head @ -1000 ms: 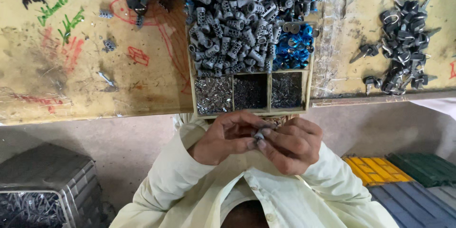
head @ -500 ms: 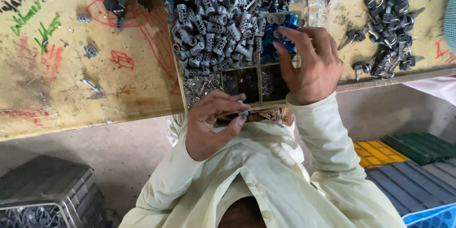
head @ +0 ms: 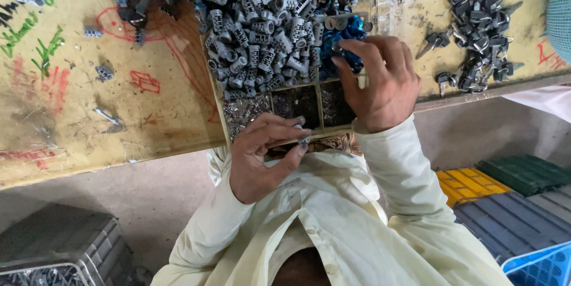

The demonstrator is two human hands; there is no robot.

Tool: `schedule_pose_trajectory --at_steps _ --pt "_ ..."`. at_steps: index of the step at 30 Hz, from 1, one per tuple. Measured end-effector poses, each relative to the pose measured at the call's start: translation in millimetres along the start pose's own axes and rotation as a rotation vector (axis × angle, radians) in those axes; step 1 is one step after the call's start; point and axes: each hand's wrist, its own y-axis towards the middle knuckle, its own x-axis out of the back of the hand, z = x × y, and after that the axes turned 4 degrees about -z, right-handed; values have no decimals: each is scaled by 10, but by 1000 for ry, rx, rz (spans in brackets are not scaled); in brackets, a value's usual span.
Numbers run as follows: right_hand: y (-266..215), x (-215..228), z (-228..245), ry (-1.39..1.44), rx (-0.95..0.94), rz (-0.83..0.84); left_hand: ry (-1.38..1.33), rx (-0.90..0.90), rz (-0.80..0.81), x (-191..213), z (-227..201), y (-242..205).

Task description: The person assembles small keychains by hand at a workbench. They pick up a keychain body, insert a metal pin, and attach a split ring, repeating this process for multiple units. The finished keychains are placed on the table.

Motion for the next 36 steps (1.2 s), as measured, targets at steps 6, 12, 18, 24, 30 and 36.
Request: schedule_pose_trajectory --at_steps 6,12,18,24,30,36 --pt "0 4 -33 -16 3 9 41 -32 -50 19 59 25" --pt "-94 -47 -32 -16 52 27 100 -58 -41 -13 26 -6" --pt "-254 0 23 39 53 35 16 -61 -42 -44 35 39" --pt "-453 -46 -29 254 -89 81 18 -110 -43 -72 100 24" --pt "-866 -66 -163 890 -368 215 -244 -5 55 -101 333 77" --pt "-996 -79 -221 889 -423 224 -175 -82 28 -82 395 34"
